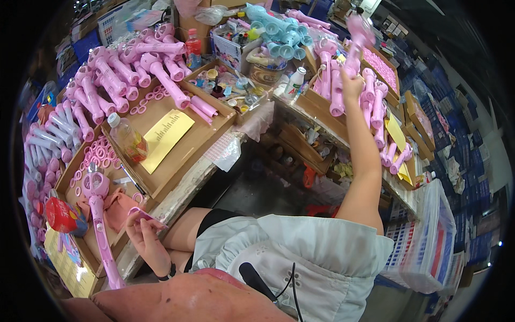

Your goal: The person assembles pink bubble maker toys by inserting a small metal rod into the handle, attaching a bubble wand, and testing the device. They repeat this process for multiple units, using a small brush to clean the handle opening before inserting the rod.

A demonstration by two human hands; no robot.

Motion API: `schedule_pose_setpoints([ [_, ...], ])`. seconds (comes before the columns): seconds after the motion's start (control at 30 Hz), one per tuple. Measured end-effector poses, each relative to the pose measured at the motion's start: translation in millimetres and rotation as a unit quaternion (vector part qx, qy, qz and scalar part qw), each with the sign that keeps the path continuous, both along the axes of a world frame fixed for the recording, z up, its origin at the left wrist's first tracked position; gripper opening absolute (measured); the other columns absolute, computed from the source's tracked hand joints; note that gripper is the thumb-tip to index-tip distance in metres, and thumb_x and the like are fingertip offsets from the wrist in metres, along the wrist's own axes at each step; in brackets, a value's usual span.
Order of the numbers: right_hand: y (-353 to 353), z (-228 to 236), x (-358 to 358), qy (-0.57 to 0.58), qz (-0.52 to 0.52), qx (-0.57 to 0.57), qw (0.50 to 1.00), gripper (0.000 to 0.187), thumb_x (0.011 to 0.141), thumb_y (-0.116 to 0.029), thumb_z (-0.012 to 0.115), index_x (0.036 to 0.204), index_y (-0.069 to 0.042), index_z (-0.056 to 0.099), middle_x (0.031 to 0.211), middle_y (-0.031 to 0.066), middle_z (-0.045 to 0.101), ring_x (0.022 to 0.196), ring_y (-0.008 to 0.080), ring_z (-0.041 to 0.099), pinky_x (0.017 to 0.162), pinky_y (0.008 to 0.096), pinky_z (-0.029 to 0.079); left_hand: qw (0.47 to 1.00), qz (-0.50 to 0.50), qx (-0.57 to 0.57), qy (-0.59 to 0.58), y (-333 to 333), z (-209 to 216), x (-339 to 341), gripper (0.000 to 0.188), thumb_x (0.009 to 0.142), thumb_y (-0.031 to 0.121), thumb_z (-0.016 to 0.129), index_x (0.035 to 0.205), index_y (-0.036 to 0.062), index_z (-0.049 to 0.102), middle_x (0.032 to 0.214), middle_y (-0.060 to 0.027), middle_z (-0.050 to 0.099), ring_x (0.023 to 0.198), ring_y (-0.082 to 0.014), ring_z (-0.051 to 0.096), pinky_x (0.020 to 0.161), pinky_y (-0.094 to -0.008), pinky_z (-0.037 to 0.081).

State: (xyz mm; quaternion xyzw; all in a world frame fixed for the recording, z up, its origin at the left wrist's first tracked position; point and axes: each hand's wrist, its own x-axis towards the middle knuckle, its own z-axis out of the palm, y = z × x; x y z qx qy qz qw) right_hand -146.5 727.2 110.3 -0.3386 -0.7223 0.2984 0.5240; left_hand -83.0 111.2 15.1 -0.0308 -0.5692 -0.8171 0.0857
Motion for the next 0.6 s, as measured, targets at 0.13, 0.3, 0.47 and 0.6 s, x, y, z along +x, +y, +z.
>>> schedule_pose_setpoints([
  [0.13,107.1,-11.2,12.2,-0.181,-0.223,0.010,0.958,0.060,0.059,-0.051,0.077,0.080,0.005,0.067,0.082,0.0218,0.067,0.080,0.0347,0.066,0.074,0.0414,0.051,1.000,0.002,-0.020,0.002,-0.4,7.1,7.4,0.018,0.094,0.005,0.045,0.112,0.0026,0.045,0.114,-0.0158,0.053,0.069,-0.0100,0.052,0.066,-0.0233,0.045],
  [0.3,146.9,-34.9,23.7,-0.225,-0.244,-0.008,0.943,0.060,0.062,-0.049,0.075,0.085,0.005,0.069,0.093,0.0260,0.066,0.093,0.0359,0.064,0.081,0.0406,0.050,0.999,-0.014,0.020,-0.034,4.5,9.3,4.4,0.013,0.095,0.005,0.045,0.107,0.0022,0.045,0.111,-0.0154,0.054,0.066,-0.0095,0.052,0.064,-0.0225,0.045],
  [0.47,134.8,-43.3,29.1,-0.288,-0.231,-0.005,0.929,0.062,0.064,-0.047,0.072,0.091,0.009,0.066,0.095,0.0273,0.065,0.092,0.0365,0.064,0.083,0.0414,0.050,0.999,-0.034,0.000,-0.023,10.5,11.2,0.3,0.009,0.095,0.005,0.045,0.103,0.0017,0.045,0.107,-0.0157,0.054,0.060,-0.0093,0.051,0.062,-0.0224,0.044],
  [0.6,107.1,-31.8,14.5,-0.301,-0.293,0.088,0.903,0.065,0.074,-0.049,0.063,0.105,0.008,0.061,0.095,0.0269,0.064,0.093,0.0372,0.062,0.082,0.0434,0.049,0.999,-0.017,0.023,-0.022,16.6,12.1,-0.9,0.009,0.094,0.004,0.046,0.103,0.0015,0.046,0.106,-0.0151,0.054,0.060,-0.0089,0.050,0.060,-0.0225,0.043],
])
